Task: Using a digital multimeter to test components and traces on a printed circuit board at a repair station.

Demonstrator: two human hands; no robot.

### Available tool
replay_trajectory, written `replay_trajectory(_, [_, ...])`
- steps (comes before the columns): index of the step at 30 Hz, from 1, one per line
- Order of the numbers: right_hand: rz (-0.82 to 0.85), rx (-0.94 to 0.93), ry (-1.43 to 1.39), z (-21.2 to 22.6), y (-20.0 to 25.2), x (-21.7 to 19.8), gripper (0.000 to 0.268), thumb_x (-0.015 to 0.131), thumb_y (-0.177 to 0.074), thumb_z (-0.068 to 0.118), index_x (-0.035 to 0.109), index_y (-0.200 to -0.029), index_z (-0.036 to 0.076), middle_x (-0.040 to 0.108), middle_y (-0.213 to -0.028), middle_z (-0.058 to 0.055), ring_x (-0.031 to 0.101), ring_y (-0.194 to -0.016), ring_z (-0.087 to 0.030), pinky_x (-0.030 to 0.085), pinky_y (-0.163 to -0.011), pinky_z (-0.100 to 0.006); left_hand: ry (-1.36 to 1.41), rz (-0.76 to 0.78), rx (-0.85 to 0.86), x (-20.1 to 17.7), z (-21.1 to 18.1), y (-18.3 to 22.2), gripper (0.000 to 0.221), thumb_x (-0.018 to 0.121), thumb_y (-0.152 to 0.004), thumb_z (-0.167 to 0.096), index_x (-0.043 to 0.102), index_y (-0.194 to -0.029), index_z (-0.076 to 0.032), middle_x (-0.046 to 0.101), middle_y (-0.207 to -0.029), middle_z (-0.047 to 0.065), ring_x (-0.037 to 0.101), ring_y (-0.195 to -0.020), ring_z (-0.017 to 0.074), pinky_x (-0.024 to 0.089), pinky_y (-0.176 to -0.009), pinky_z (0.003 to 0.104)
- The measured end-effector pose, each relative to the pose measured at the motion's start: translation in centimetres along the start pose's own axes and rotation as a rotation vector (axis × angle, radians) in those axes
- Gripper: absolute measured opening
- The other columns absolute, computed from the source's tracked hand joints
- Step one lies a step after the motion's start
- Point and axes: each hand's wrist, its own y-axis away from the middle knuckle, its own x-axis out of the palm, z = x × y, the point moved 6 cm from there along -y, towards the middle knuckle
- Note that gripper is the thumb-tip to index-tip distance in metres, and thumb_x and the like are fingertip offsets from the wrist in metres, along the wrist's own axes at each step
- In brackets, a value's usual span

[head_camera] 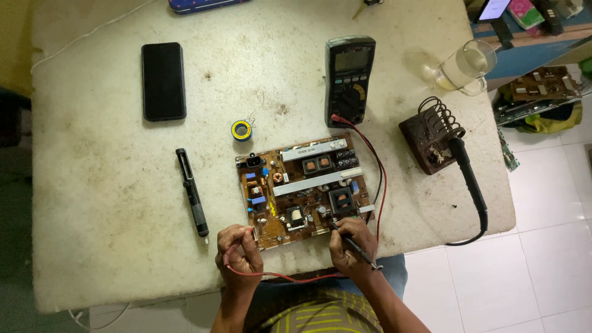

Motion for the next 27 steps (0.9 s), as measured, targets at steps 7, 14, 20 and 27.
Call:
replay_trajectory(7, [-0.015,-0.006,-0.023,1.2,-1.0,-0.4,0.009,0.064,-0.096,0.014,0.057,-0.093,0.011,0.066,-0.092,-0.011,0.069,-0.082,-0.026,0.056,-0.072,-0.038,-0.009,-0.009,0.020,-0.2,-0.7,-0.5,0.008,0.051,-0.106,-0.008,0.052,-0.111,-0.002,0.065,-0.099,0.014,0.066,-0.093,0.0292,0.057,-0.085,0.038])
replay_trajectory(14, [-0.004,0.060,-0.046,0.9,-1.1,-0.3,0.008,0.063,-0.094,0.016,0.056,-0.094,0.012,0.065,-0.092,-0.011,0.067,-0.079,-0.024,0.056,-0.069,-0.036,-0.096,0.005,-0.076,0.0,0.0,-0.3,0.011,0.053,-0.104,-0.012,0.057,-0.109,-0.003,0.065,-0.098,0.014,0.067,-0.089,0.0288,0.057,-0.080,0.036])
replay_trajectory(20, [0.009,0.081,-0.050,1.0,-1.2,-0.3,0.008,0.063,-0.095,0.016,0.056,-0.095,0.013,0.064,-0.093,-0.010,0.067,-0.078,-0.023,0.055,-0.068,-0.036,-0.141,-0.008,-0.150,0.1,0.6,0.2,0.010,0.056,-0.102,-0.014,0.059,-0.106,-0.006,0.065,-0.096,0.013,0.068,-0.085,0.0281,0.056,-0.076,0.036])
replay_trajectory(27, [0.000,0.055,-0.045,1.1,-1.1,-0.3,0.009,0.062,-0.097,0.021,0.057,-0.095,0.013,0.065,-0.092,-0.010,0.067,-0.079,-0.023,0.055,-0.066,-0.038,-0.141,-0.017,-0.187,0.1,0.7,0.3,0.009,0.056,-0.103,-0.014,0.060,-0.104,-0.006,0.065,-0.095,0.012,0.068,-0.081,0.0246,0.056,-0.071,0.033])
